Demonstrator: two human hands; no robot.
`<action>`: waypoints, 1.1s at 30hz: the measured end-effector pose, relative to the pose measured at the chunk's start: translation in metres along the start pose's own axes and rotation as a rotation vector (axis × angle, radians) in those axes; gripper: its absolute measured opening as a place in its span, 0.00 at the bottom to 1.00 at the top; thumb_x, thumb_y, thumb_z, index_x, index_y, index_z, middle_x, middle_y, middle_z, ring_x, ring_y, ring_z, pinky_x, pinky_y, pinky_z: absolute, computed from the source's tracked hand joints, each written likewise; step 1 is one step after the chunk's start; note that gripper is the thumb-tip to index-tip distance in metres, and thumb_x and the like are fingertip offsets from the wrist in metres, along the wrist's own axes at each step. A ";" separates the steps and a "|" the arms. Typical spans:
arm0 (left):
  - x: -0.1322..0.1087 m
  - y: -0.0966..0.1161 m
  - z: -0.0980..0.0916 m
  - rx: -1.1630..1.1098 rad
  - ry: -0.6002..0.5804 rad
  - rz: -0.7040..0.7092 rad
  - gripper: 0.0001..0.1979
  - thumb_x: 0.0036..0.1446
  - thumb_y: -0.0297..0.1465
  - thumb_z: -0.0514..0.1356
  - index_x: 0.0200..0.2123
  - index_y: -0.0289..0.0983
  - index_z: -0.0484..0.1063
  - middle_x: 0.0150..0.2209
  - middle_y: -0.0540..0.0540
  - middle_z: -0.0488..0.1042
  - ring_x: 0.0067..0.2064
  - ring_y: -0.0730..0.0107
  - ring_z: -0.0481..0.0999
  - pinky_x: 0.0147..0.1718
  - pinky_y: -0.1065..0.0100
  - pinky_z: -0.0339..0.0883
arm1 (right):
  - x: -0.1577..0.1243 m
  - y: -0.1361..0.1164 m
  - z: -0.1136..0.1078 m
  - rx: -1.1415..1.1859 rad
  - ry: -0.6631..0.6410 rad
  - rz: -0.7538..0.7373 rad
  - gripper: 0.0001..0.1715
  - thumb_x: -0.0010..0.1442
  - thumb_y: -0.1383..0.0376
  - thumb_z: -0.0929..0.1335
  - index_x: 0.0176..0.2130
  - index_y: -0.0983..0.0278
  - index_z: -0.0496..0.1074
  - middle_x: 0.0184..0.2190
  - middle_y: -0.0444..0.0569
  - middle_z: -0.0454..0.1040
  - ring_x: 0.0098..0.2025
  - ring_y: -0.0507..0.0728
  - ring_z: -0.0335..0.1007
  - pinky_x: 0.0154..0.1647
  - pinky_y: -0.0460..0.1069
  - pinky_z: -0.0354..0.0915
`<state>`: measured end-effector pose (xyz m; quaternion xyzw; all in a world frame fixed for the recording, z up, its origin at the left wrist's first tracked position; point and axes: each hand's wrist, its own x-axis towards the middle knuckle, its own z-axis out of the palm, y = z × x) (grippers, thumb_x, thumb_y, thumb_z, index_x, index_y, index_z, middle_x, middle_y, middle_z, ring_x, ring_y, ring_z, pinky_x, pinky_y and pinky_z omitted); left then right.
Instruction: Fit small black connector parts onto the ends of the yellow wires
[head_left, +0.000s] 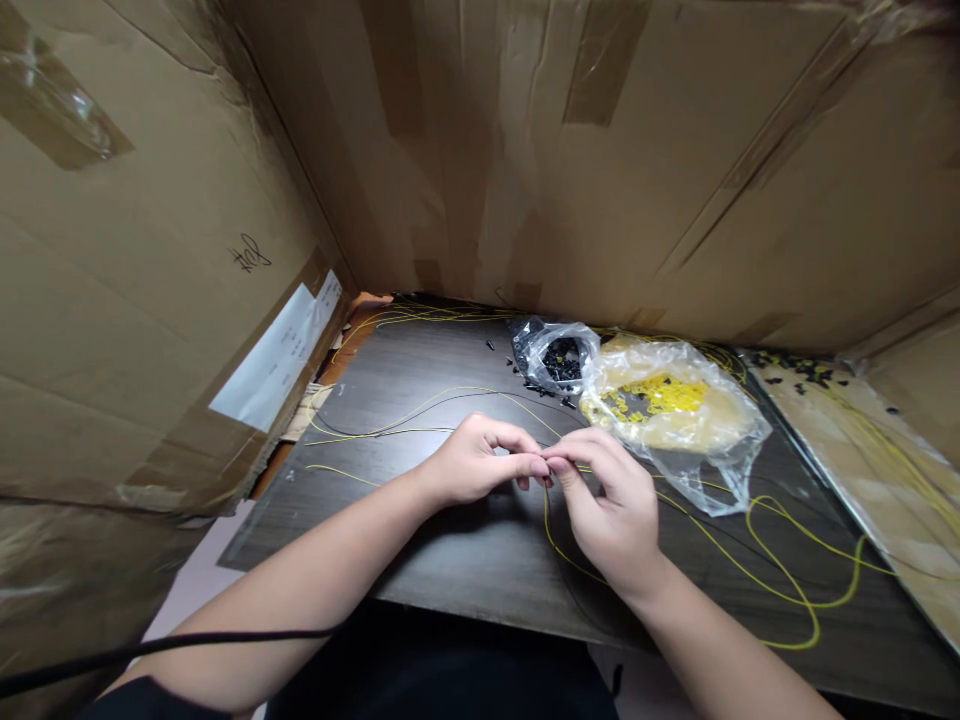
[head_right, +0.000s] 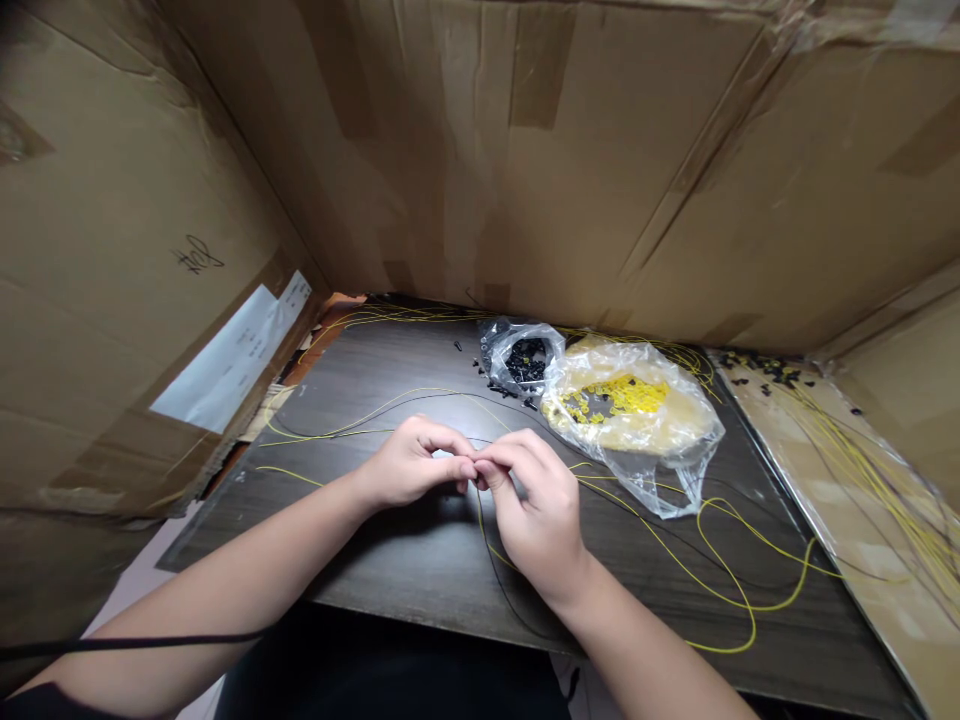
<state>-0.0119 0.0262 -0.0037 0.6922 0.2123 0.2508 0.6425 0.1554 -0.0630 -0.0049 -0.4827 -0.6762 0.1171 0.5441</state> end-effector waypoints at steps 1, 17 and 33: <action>0.000 0.000 0.000 -0.005 -0.001 -0.001 0.11 0.58 0.34 0.67 0.32 0.30 0.81 0.29 0.44 0.80 0.27 0.76 0.75 0.30 0.75 0.69 | 0.000 0.000 0.000 -0.016 0.012 -0.011 0.07 0.66 0.71 0.67 0.39 0.62 0.76 0.34 0.50 0.75 0.35 0.55 0.73 0.37 0.51 0.69; 0.000 0.001 -0.001 -0.028 0.087 0.052 0.14 0.57 0.38 0.68 0.29 0.30 0.78 0.28 0.43 0.80 0.26 0.76 0.74 0.28 0.74 0.69 | -0.009 0.007 -0.003 0.111 0.061 0.142 0.10 0.66 0.69 0.68 0.47 0.62 0.74 0.40 0.49 0.76 0.38 0.54 0.74 0.40 0.49 0.70; -0.001 0.000 0.001 -0.113 0.202 0.064 0.18 0.54 0.42 0.70 0.28 0.30 0.77 0.27 0.43 0.79 0.25 0.76 0.73 0.27 0.74 0.69 | -0.011 0.003 0.003 0.117 -0.354 0.092 0.12 0.66 0.67 0.67 0.29 0.63 0.68 0.23 0.40 0.67 0.26 0.49 0.62 0.33 0.45 0.60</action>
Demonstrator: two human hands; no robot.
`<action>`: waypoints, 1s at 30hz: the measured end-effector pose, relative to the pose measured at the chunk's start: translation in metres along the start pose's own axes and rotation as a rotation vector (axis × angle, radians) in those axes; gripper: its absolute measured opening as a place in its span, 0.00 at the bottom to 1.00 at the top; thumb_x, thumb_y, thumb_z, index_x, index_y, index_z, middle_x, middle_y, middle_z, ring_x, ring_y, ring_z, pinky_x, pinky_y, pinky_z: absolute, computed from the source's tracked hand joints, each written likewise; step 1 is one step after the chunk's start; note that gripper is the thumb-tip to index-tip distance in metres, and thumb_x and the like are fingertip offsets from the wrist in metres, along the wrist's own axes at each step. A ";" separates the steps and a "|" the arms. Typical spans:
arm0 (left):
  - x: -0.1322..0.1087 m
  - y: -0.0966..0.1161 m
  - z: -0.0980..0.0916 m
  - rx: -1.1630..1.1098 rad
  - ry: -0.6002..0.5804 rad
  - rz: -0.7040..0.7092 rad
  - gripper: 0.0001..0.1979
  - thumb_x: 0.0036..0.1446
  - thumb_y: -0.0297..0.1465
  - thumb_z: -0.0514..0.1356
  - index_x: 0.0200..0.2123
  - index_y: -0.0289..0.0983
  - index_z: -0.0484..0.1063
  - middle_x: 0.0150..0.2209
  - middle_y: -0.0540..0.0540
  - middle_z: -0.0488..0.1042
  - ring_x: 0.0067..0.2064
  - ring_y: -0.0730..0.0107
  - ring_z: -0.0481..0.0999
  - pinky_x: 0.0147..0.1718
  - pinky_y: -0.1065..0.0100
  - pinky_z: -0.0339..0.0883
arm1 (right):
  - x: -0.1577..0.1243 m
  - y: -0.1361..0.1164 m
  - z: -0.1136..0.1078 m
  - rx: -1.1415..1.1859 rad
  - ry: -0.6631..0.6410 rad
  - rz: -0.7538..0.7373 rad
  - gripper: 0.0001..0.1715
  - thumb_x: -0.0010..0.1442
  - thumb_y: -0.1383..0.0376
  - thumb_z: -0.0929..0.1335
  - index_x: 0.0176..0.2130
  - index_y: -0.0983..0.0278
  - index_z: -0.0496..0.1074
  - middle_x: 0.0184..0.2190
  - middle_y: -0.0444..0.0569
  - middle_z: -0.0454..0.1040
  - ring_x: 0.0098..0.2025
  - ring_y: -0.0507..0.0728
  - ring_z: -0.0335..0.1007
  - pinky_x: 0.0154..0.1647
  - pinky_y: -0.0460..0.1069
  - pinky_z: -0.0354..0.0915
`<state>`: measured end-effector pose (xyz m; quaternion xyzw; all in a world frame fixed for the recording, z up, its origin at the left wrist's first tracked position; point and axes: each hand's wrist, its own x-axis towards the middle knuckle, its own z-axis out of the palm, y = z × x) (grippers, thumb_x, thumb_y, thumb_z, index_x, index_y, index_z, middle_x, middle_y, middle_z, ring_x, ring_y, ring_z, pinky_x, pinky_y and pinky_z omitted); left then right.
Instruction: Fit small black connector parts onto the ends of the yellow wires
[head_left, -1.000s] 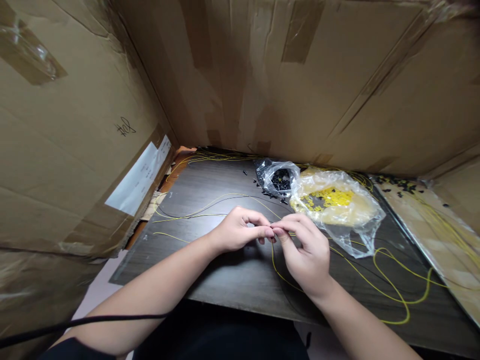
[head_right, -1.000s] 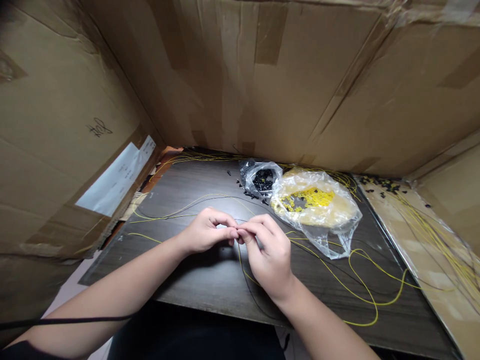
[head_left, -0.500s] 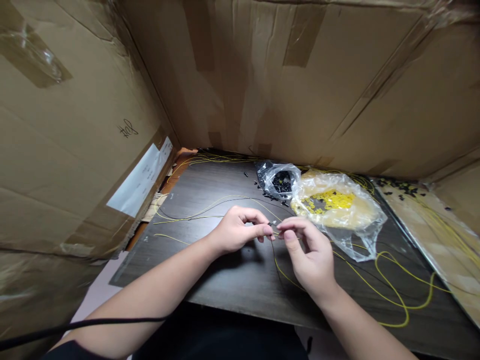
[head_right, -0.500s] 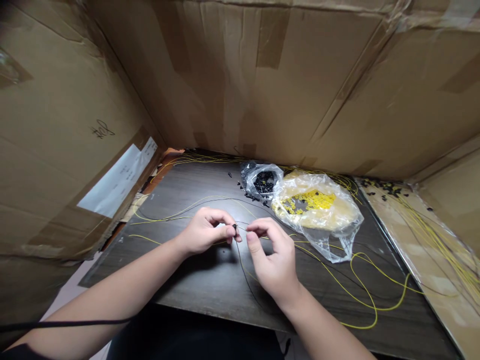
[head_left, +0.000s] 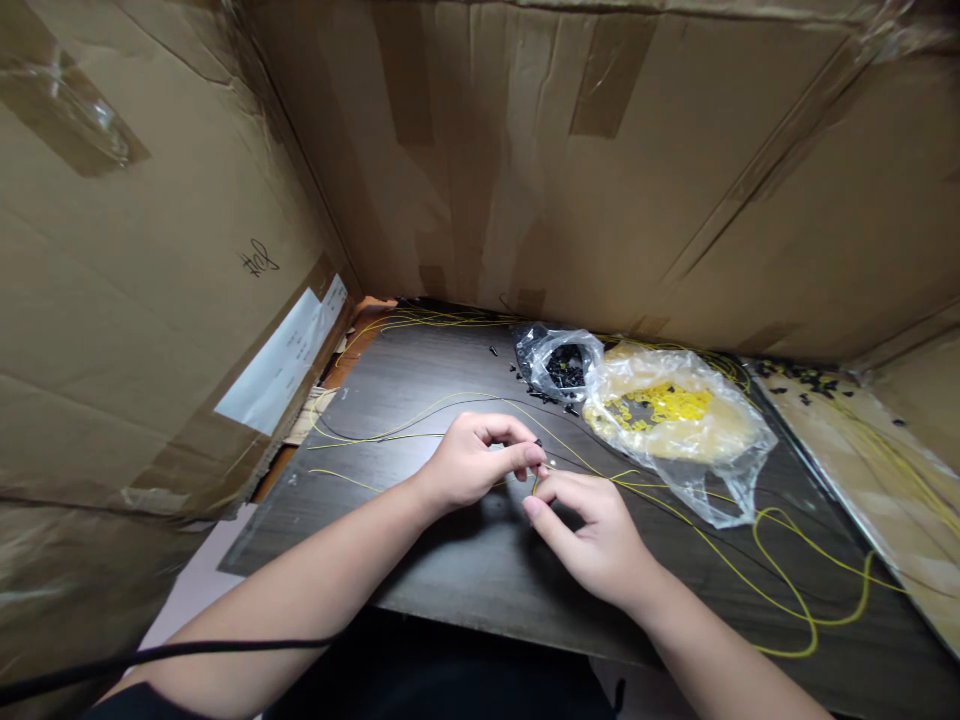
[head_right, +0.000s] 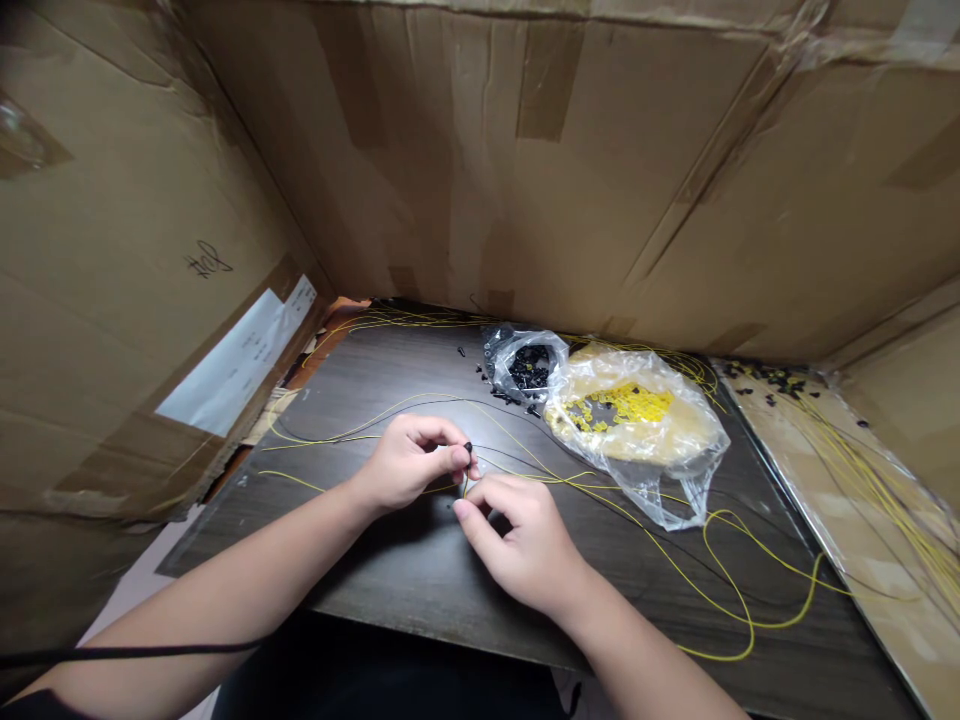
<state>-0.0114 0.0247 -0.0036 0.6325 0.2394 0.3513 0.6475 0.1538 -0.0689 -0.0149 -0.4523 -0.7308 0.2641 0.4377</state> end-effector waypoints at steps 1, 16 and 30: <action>0.000 0.000 0.000 -0.014 -0.003 -0.004 0.18 0.54 0.42 0.69 0.28 0.30 0.77 0.27 0.43 0.79 0.25 0.76 0.73 0.27 0.74 0.69 | 0.000 0.000 0.000 -0.004 0.004 0.000 0.12 0.66 0.67 0.67 0.29 0.63 0.68 0.23 0.40 0.67 0.27 0.49 0.63 0.33 0.45 0.60; 0.008 -0.005 -0.004 -0.097 -0.029 -0.058 0.16 0.55 0.39 0.70 0.32 0.30 0.75 0.29 0.45 0.79 0.26 0.77 0.74 0.29 0.74 0.70 | 0.003 0.014 -0.010 -0.003 -0.010 0.108 0.13 0.67 0.63 0.67 0.30 0.63 0.72 0.26 0.43 0.74 0.29 0.51 0.69 0.35 0.47 0.62; 0.007 -0.003 -0.004 -0.080 -0.040 -0.083 0.18 0.50 0.41 0.72 0.33 0.30 0.77 0.30 0.44 0.79 0.28 0.76 0.74 0.31 0.72 0.70 | 0.002 0.014 -0.010 -0.065 0.046 0.094 0.13 0.67 0.64 0.66 0.29 0.64 0.70 0.25 0.44 0.72 0.28 0.51 0.68 0.33 0.47 0.62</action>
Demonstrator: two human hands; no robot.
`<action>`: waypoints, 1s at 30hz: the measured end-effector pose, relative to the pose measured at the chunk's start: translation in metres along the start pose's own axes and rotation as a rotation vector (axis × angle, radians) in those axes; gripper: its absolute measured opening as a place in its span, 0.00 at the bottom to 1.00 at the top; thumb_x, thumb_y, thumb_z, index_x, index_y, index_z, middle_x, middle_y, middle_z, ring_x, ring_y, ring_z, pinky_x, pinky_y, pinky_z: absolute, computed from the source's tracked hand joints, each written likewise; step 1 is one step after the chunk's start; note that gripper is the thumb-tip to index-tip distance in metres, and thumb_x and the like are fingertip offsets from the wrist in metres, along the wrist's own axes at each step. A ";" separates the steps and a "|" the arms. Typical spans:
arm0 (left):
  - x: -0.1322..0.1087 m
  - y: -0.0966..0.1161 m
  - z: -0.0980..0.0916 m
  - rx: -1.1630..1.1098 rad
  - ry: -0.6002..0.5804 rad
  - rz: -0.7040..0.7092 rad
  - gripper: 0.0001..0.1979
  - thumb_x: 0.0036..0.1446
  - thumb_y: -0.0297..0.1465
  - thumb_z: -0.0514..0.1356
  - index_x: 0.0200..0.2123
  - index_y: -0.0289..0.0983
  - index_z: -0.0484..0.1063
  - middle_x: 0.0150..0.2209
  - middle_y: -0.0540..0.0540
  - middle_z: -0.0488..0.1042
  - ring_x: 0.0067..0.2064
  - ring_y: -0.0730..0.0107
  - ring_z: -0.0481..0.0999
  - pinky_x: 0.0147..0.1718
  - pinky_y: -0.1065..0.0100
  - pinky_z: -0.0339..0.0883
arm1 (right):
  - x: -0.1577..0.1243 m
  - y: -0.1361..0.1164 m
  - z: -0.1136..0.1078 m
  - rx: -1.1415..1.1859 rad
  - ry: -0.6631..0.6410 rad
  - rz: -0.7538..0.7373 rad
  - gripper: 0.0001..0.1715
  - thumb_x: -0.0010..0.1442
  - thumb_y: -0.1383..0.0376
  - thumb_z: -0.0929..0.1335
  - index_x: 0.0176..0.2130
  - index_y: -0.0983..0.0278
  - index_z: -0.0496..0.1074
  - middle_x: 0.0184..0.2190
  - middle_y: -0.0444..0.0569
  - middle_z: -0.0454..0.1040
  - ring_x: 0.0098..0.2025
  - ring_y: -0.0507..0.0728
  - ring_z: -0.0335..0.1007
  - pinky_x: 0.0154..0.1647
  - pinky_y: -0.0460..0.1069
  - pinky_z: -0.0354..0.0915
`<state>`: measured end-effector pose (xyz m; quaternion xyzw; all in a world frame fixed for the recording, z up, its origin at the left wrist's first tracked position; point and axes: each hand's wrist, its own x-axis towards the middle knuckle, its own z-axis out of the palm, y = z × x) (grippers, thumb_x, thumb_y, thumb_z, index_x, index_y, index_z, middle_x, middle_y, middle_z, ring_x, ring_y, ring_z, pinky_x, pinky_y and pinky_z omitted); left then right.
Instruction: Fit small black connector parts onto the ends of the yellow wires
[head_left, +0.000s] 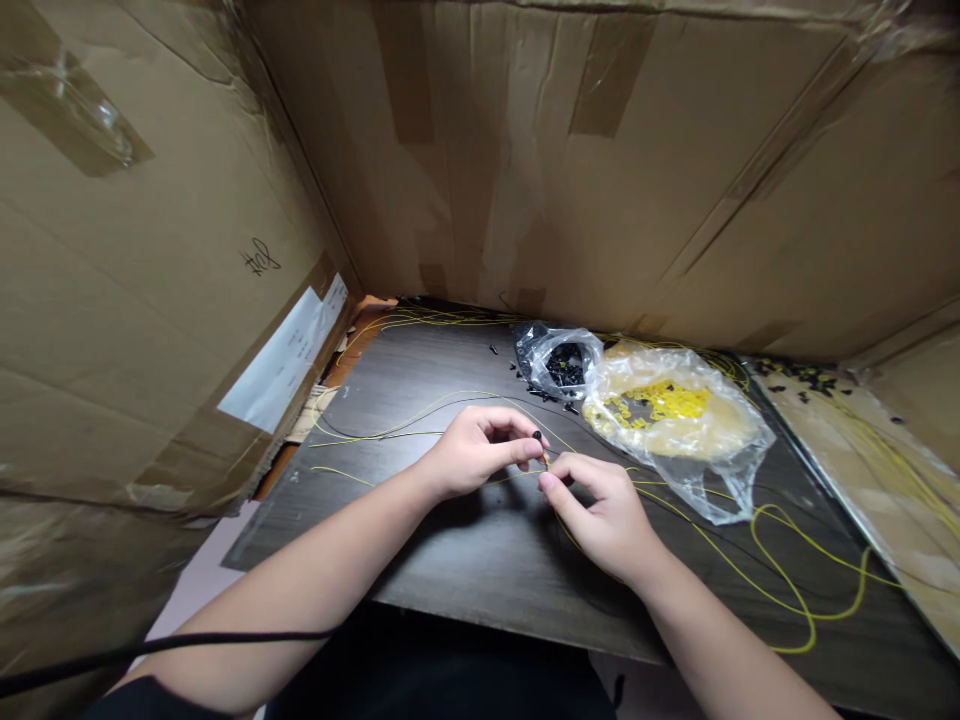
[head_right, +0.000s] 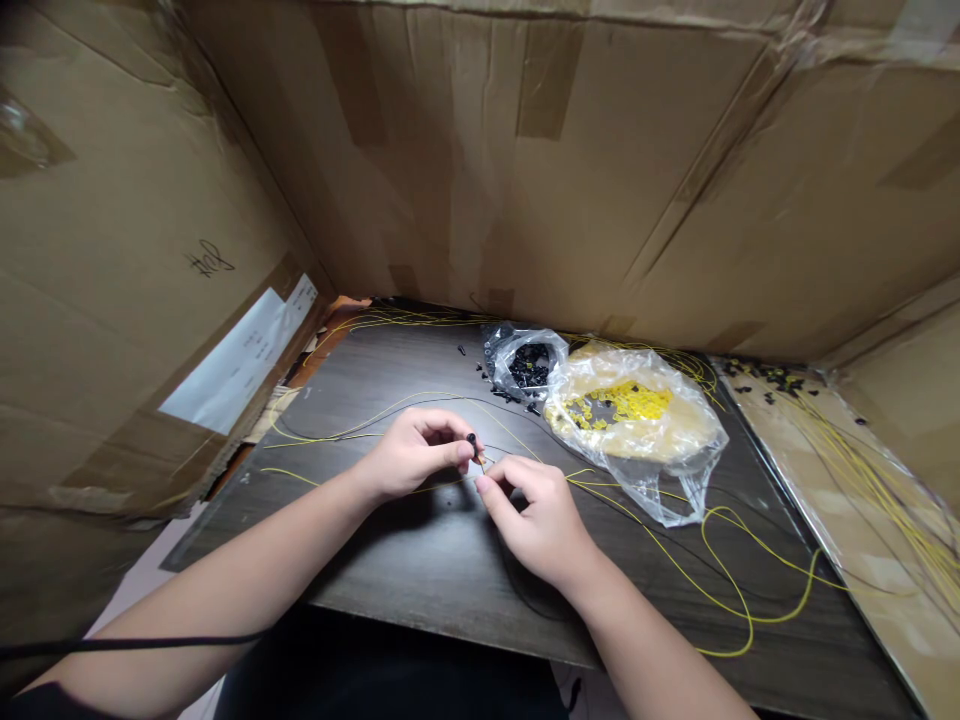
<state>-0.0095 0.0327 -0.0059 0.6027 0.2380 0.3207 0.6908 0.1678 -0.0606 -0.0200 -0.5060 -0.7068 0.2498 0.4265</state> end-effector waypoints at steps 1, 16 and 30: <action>0.000 0.000 0.000 0.001 0.006 0.001 0.18 0.50 0.41 0.72 0.33 0.30 0.78 0.30 0.44 0.79 0.28 0.76 0.74 0.31 0.73 0.70 | 0.000 0.000 0.000 -0.002 0.003 -0.003 0.13 0.67 0.64 0.66 0.29 0.64 0.70 0.25 0.44 0.72 0.28 0.51 0.68 0.33 0.47 0.62; 0.001 0.000 -0.003 0.269 0.024 0.195 0.16 0.54 0.41 0.69 0.33 0.32 0.82 0.32 0.41 0.80 0.32 0.71 0.76 0.33 0.71 0.69 | -0.002 -0.001 0.000 0.012 0.089 -0.047 0.14 0.67 0.65 0.66 0.28 0.63 0.67 0.23 0.43 0.68 0.26 0.50 0.64 0.31 0.47 0.61; -0.002 -0.001 0.001 0.287 0.008 0.239 0.09 0.56 0.36 0.69 0.34 0.35 0.84 0.33 0.42 0.80 0.33 0.73 0.76 0.35 0.73 0.70 | -0.004 -0.004 0.002 -0.040 0.113 -0.095 0.15 0.65 0.67 0.66 0.26 0.63 0.64 0.21 0.42 0.65 0.24 0.50 0.61 0.28 0.47 0.59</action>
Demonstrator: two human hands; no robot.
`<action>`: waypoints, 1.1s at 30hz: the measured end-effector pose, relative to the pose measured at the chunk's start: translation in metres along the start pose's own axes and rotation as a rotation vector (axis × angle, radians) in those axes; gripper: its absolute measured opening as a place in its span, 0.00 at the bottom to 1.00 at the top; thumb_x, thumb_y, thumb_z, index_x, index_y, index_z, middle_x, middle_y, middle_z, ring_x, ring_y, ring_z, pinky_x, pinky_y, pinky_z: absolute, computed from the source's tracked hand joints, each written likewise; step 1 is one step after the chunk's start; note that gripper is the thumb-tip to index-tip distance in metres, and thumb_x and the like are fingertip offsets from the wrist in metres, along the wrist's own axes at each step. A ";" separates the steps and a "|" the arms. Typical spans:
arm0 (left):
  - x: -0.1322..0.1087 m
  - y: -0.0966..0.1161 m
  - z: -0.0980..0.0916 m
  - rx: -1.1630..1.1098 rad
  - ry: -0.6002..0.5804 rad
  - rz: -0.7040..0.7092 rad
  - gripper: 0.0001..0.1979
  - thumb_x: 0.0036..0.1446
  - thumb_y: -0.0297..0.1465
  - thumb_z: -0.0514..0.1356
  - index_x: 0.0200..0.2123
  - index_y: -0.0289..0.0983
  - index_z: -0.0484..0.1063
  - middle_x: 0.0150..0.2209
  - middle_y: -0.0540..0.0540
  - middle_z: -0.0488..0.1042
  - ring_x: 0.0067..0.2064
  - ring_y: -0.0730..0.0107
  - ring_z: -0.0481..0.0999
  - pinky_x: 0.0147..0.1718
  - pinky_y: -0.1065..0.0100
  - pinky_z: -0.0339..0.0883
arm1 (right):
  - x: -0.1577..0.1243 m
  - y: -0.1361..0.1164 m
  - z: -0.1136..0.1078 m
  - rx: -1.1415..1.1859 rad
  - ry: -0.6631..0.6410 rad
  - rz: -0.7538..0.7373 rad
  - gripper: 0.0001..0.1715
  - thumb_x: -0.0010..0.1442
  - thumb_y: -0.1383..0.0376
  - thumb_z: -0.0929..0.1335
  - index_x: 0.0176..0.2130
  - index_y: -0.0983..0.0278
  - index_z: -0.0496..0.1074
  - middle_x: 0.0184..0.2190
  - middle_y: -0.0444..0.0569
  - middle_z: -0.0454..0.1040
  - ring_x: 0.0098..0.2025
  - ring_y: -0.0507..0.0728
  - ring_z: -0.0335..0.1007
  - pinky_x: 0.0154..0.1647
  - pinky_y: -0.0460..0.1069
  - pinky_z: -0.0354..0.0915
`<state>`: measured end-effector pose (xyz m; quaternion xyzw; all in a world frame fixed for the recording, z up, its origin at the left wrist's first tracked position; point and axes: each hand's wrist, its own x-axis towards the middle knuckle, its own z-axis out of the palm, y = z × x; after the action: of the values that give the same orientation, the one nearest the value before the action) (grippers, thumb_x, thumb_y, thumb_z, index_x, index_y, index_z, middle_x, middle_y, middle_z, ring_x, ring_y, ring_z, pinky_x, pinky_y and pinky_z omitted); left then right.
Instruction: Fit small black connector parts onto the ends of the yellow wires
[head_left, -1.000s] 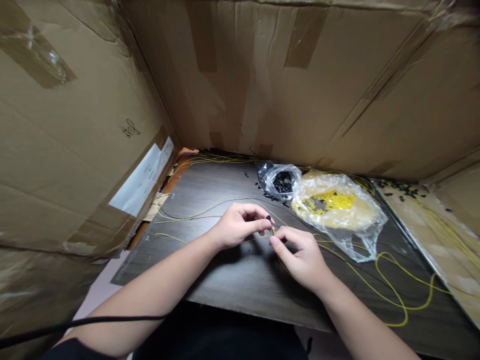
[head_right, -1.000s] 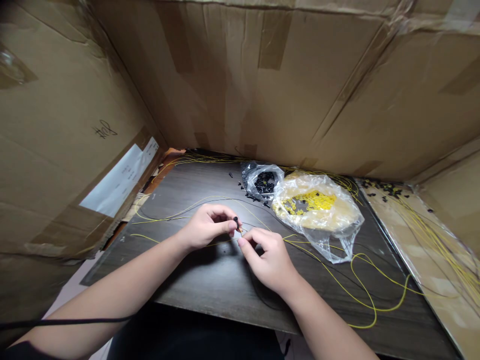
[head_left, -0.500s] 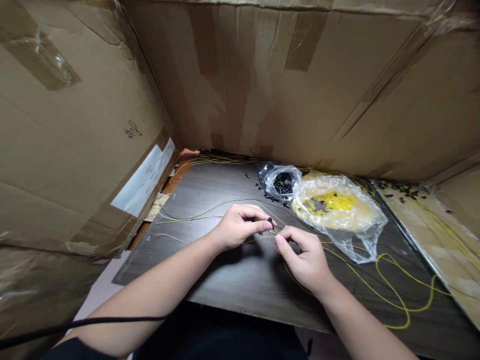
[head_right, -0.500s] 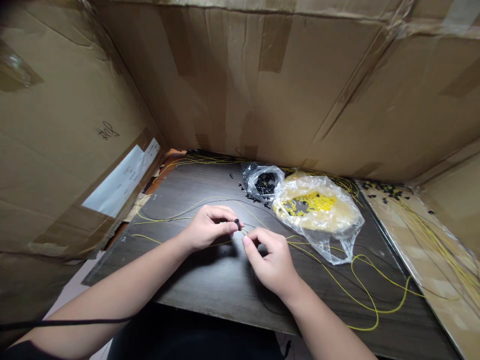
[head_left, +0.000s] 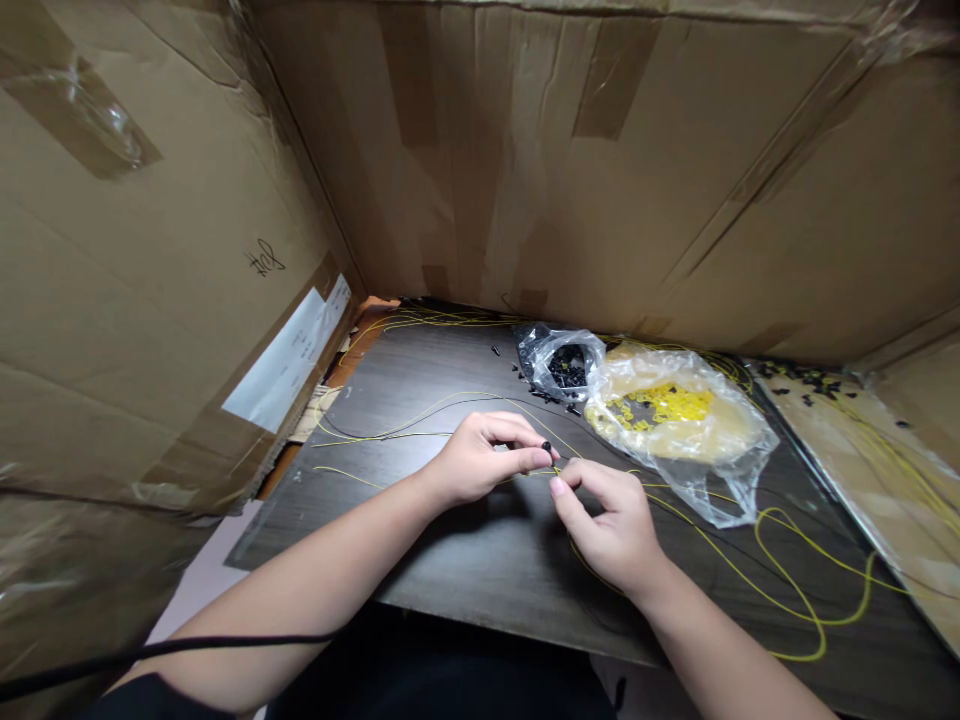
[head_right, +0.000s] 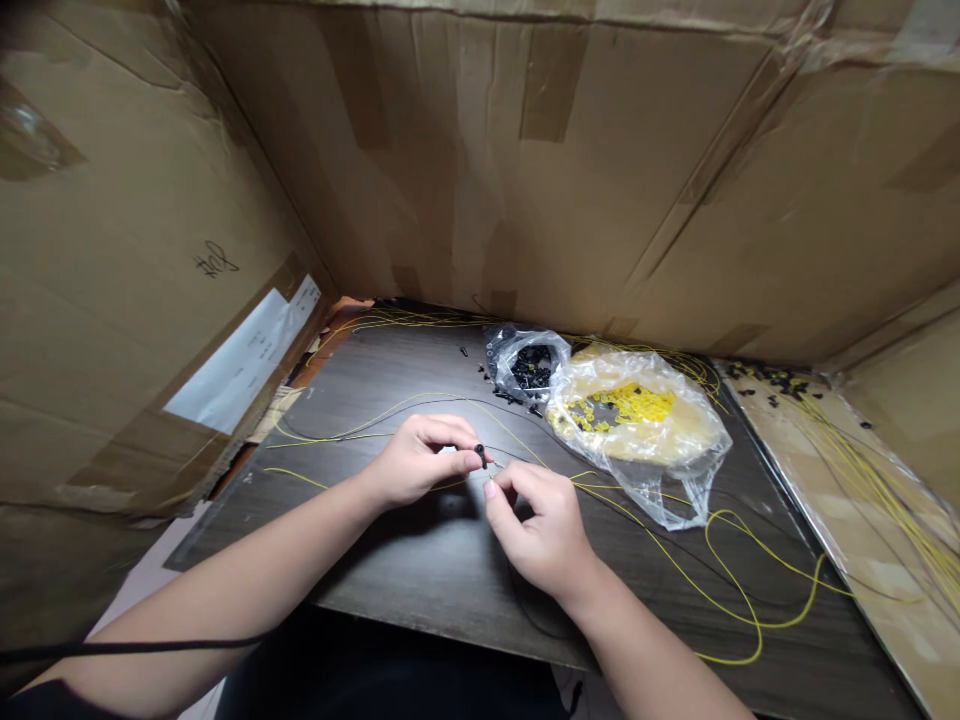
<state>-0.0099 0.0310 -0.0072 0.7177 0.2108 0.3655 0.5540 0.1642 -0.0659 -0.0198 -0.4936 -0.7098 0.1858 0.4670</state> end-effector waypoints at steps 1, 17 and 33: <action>0.000 0.000 0.000 0.003 0.001 -0.001 0.09 0.56 0.36 0.69 0.34 0.35 0.84 0.32 0.42 0.80 0.33 0.72 0.76 0.35 0.73 0.70 | 0.000 0.000 0.000 -0.005 0.005 -0.004 0.15 0.64 0.67 0.66 0.26 0.63 0.64 0.21 0.41 0.64 0.23 0.50 0.61 0.28 0.47 0.58; -0.002 0.001 0.005 0.052 -0.041 -0.026 0.11 0.56 0.38 0.68 0.35 0.36 0.84 0.33 0.42 0.81 0.33 0.70 0.77 0.37 0.70 0.71 | 0.000 -0.002 0.000 -0.024 0.007 -0.029 0.14 0.64 0.69 0.66 0.26 0.63 0.64 0.21 0.42 0.65 0.23 0.49 0.61 0.28 0.46 0.58; -0.001 -0.005 0.004 0.163 0.013 0.045 0.10 0.56 0.36 0.68 0.34 0.34 0.83 0.31 0.43 0.79 0.32 0.72 0.74 0.33 0.71 0.67 | 0.002 0.010 0.002 -0.099 -0.112 0.066 0.12 0.67 0.65 0.65 0.30 0.63 0.69 0.24 0.43 0.68 0.27 0.51 0.64 0.31 0.47 0.57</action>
<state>-0.0069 0.0291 -0.0130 0.7624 0.2273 0.3642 0.4841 0.1675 -0.0594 -0.0273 -0.5281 -0.7262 0.1932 0.3955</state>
